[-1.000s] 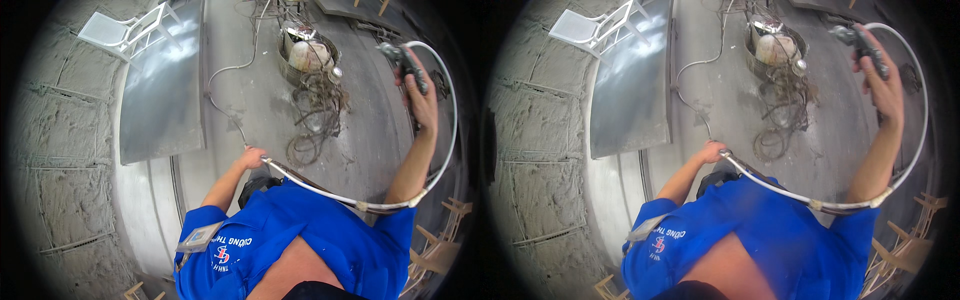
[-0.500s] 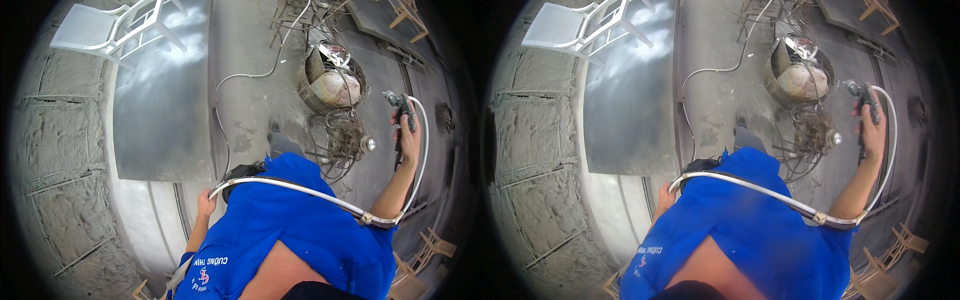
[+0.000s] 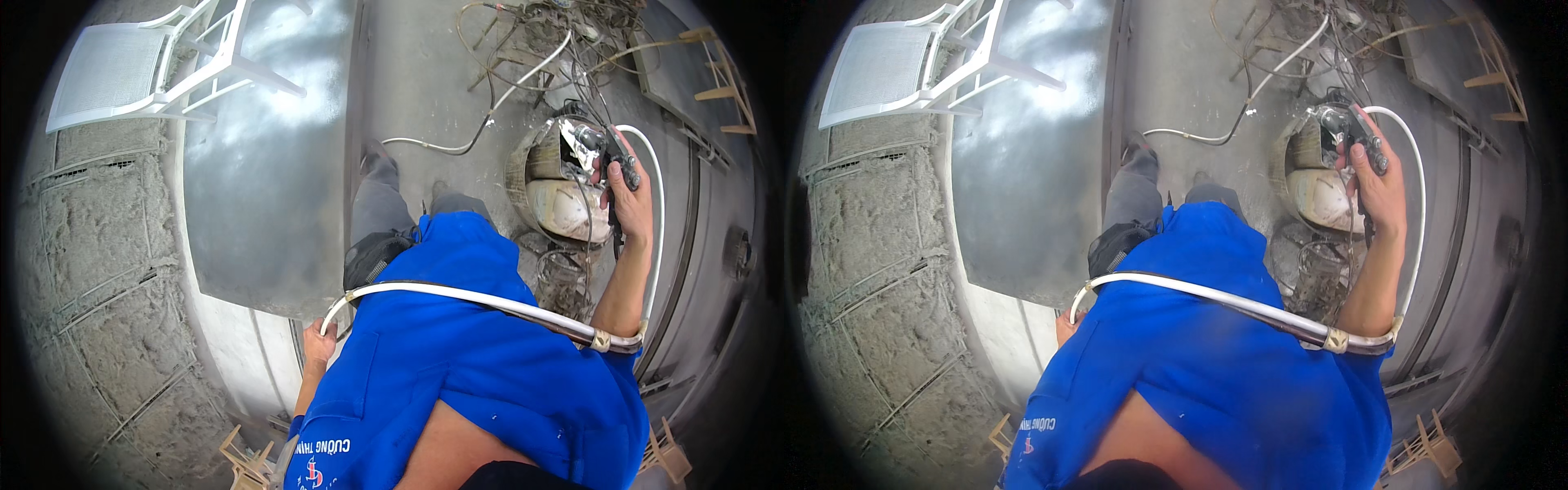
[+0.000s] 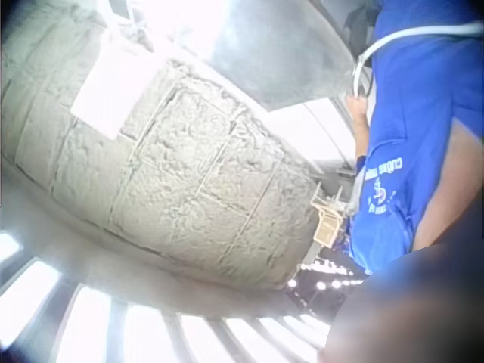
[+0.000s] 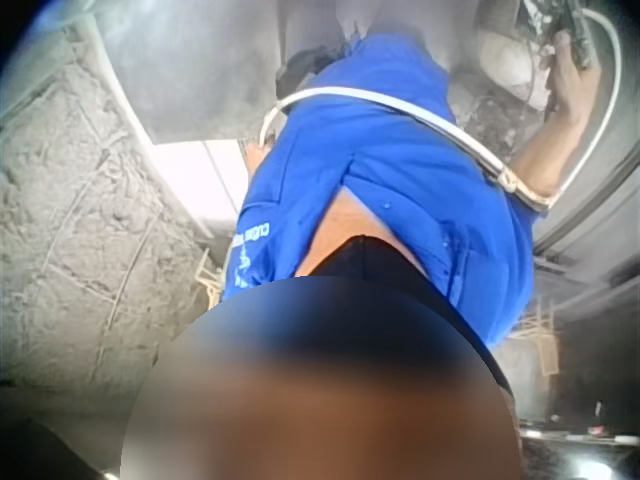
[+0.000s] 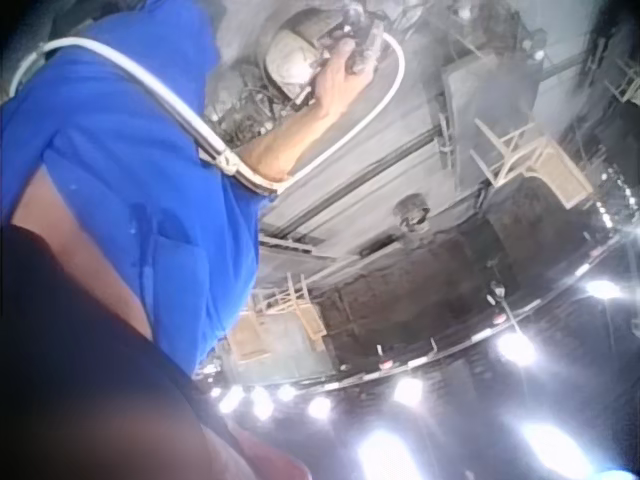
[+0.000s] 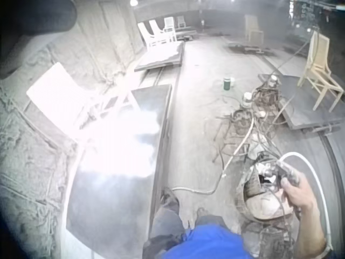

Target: The person uses a spray gun to apply white paint to wooden chairs in a workshop. They dip the spray gun into a paint bucket, then systematically coat the legs, seat, and backrest of each chair, moving between multiple chairs placed on the floor.

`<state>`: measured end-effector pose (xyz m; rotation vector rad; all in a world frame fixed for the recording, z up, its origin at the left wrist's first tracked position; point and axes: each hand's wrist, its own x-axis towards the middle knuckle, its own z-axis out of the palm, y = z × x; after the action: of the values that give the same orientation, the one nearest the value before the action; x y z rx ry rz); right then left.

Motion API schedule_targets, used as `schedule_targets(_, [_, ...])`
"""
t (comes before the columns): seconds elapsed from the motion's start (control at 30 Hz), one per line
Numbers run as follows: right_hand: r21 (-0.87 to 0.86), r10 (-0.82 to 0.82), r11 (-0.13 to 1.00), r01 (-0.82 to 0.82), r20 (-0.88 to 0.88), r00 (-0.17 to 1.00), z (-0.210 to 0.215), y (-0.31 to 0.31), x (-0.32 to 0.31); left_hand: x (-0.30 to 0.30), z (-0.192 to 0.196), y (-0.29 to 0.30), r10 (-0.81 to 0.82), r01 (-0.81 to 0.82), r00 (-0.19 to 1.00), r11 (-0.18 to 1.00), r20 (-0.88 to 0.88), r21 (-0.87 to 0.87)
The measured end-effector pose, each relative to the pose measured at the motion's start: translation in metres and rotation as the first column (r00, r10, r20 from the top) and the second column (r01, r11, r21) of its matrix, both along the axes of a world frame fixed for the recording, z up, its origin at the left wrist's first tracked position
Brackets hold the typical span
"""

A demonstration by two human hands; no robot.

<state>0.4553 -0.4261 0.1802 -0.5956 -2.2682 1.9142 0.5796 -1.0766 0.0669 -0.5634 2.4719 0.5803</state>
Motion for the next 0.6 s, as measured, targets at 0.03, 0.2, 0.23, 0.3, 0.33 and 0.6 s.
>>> schedule_targets(0.03, [0.007,-0.009,1.0,0.009,0.008,1.0,-0.005,0.005,-0.01,-0.012,-0.002,0.01,-0.033,0.033,0.999,0.999,-0.009,-0.011])
schedule_targets(0.2, [-0.04,-0.056,0.998,0.057,0.046,0.997,-0.028,0.005,-0.04,-0.065,-0.014,0.049,-0.015,0.014,0.999,0.999,0.031,0.048])
schedule_targets(0.23, [-0.085,-0.05,0.995,0.053,0.04,0.998,-0.029,0.002,-0.041,-0.069,-0.008,0.053,-0.006,0.003,0.999,0.998,0.042,0.061])
schedule_targets(0.3, [-0.111,-0.033,0.993,0.044,0.1,0.994,-0.029,-0.001,-0.041,-0.078,0.002,0.06,0.026,-0.029,0.999,0.996,0.041,0.089])
schedule_targets(0.33, [-0.101,-0.021,0.994,0.033,0.123,0.992,-0.027,-0.003,-0.04,-0.078,0.014,0.06,0.028,-0.035,0.996,0.996,0.08,0.086])
schedule_targets(0.6, [-0.193,-0.037,0.979,0.059,0.115,0.993,-0.046,-0.011,-0.056,-0.113,0.097,0.053,0.094,-0.112,0.976,0.99,0.198,0.084])
